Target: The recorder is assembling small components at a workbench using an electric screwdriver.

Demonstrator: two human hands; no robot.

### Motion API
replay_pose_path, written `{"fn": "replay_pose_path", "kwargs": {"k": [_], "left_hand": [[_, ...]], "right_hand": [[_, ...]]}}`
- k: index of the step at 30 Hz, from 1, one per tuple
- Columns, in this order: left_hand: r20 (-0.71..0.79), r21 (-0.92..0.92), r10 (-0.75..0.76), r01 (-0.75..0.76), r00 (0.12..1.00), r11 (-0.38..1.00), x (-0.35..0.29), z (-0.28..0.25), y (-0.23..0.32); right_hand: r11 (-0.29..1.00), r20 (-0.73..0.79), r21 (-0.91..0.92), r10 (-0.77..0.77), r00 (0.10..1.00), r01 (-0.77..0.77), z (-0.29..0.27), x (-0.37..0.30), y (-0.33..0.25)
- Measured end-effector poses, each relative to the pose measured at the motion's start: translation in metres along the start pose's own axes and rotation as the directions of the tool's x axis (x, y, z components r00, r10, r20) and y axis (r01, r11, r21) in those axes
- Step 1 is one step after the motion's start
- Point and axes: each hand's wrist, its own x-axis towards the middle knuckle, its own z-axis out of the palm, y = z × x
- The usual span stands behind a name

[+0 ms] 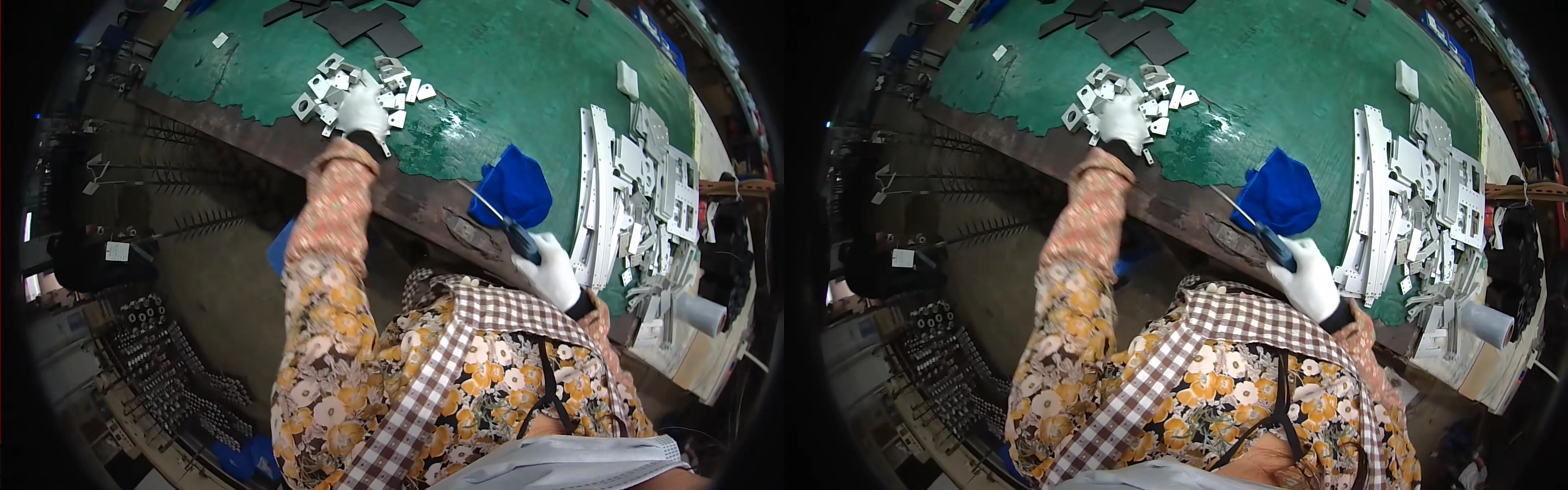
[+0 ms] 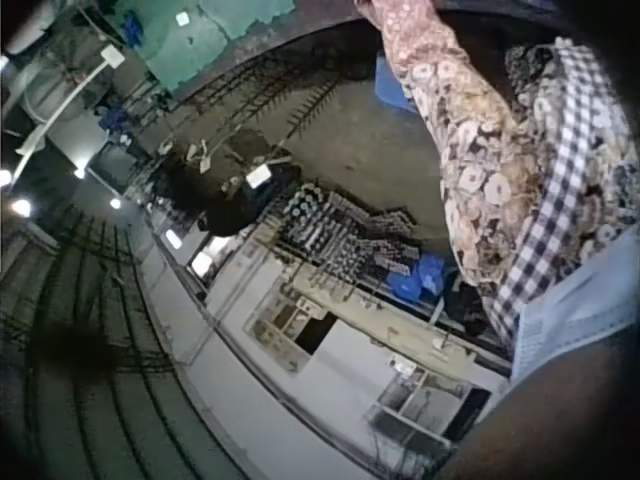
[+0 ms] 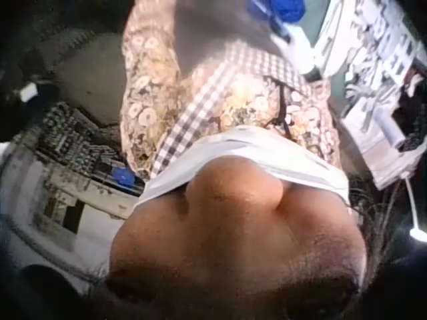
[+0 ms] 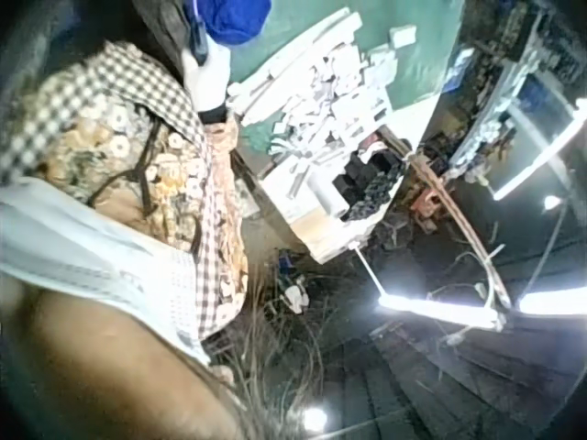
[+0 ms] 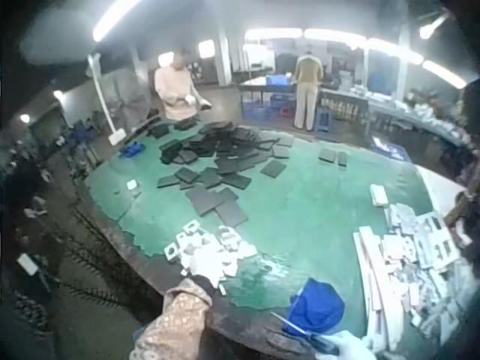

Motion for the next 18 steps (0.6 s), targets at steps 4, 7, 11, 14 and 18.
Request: {"fn": "replay_pose_path", "kwargs": {"k": [4, 7, 11, 14, 18], "left_hand": [[0.268, 0.232, 0.446, -0.507, 0.854, 0.83, 0.054, -0.011, -0.032], [0.509, 0.313, 0.443, -0.637, 0.739, 0.704, 0.075, -0.004, -0.02], [0.623, 0.281, 0.461, -0.731, 0.632, 0.622, 0.094, -0.008, -0.006], [0.613, 0.232, 0.486, -0.73, 0.623, 0.643, 0.098, -0.009, -0.005], [0.497, 0.263, 0.63, -0.796, 0.596, 0.546, 0.093, -0.013, -0.008]], "right_hand": [[0.973, 0.075, 0.062, 0.218, 0.973, -0.222, 0.006, -0.025, 0.006], [0.924, 0.153, 0.074, 0.362, 0.92, -0.376, 0.012, -0.023, -0.009], [0.908, 0.149, 0.067, 0.402, 0.903, -0.415, 0.017, -0.02, -0.026], [0.913, 0.136, 0.087, 0.385, 0.913, -0.398, 0.02, -0.019, -0.031], [0.915, 0.089, 0.074, 0.39, 0.917, -0.396, 0.023, -0.015, -0.04]]}}
